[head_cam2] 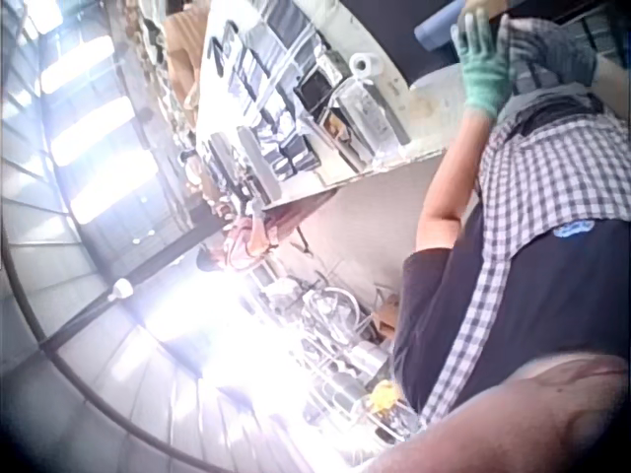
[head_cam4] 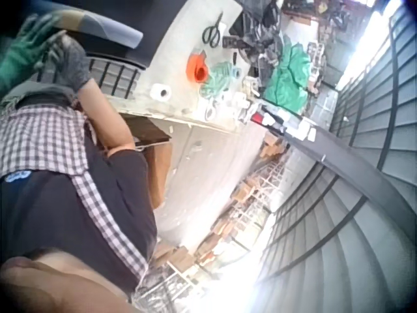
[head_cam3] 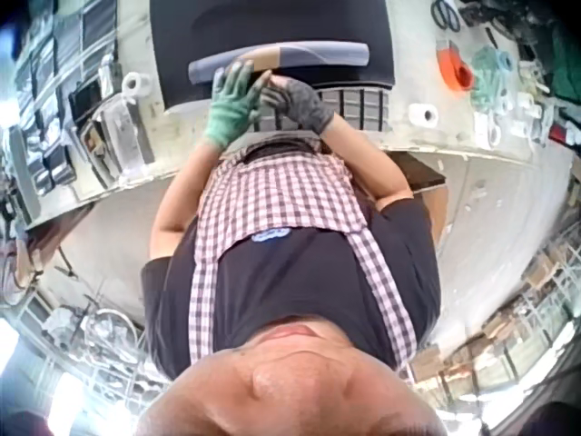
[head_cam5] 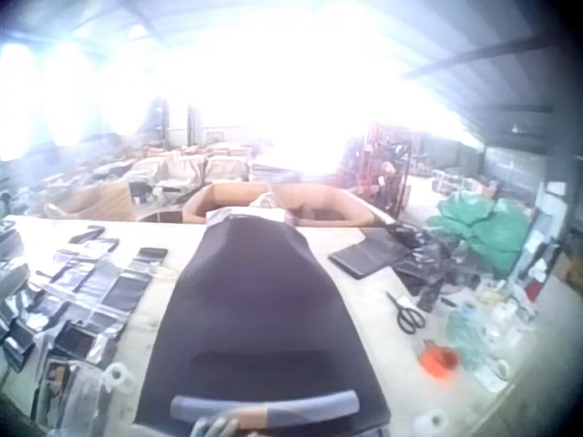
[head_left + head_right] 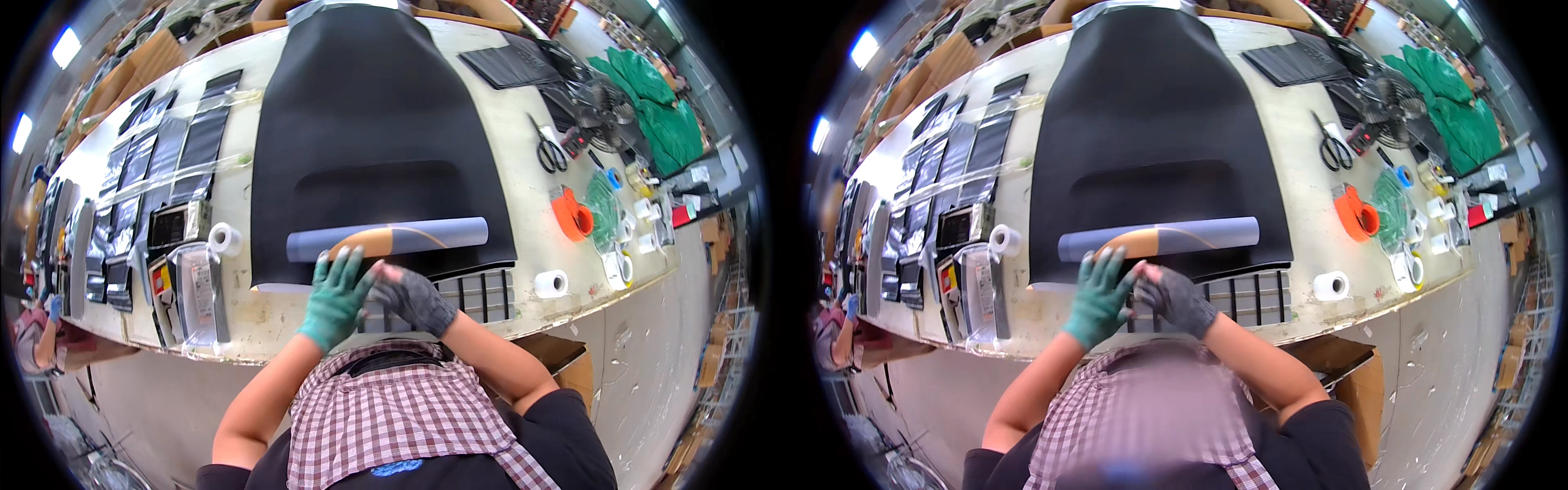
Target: The person rolls a large black solar panel onto a cylindrical tube using both hands. They secure the rolled panel with a rubber band and then wrap the entire bundle in a clear plastic bag.
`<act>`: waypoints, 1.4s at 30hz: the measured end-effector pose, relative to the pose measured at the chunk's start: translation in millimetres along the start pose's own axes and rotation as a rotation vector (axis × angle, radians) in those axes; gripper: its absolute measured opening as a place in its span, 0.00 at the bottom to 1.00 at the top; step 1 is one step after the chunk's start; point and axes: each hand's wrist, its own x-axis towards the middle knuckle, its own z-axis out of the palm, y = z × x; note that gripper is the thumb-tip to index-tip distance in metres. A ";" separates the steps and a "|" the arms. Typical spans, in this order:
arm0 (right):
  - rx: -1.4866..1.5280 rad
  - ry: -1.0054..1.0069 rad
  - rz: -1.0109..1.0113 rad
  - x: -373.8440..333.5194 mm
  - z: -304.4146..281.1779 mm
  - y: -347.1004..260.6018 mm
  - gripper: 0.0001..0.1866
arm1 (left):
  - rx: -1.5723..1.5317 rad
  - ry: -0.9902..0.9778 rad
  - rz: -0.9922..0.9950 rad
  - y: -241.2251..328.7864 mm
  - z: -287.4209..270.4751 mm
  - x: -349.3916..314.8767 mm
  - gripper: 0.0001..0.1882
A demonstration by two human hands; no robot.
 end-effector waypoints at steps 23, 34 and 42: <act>-2.787 -0.051 -0.528 -113.7 -102.1 -12.4 0.21 | -0.303 -0.042 -0.225 -72.2 -2.1 135.9 0.25; -2.458 0.291 -1.315 -148.5 43.5 -94.0 0.13 | -0.178 0.117 -0.172 -91.1 -73.3 161.6 0.21; -2.439 0.364 -1.444 -202.3 188.0 -213.3 0.14 | -0.832 0.287 -0.056 -177.5 -67.5 164.7 0.15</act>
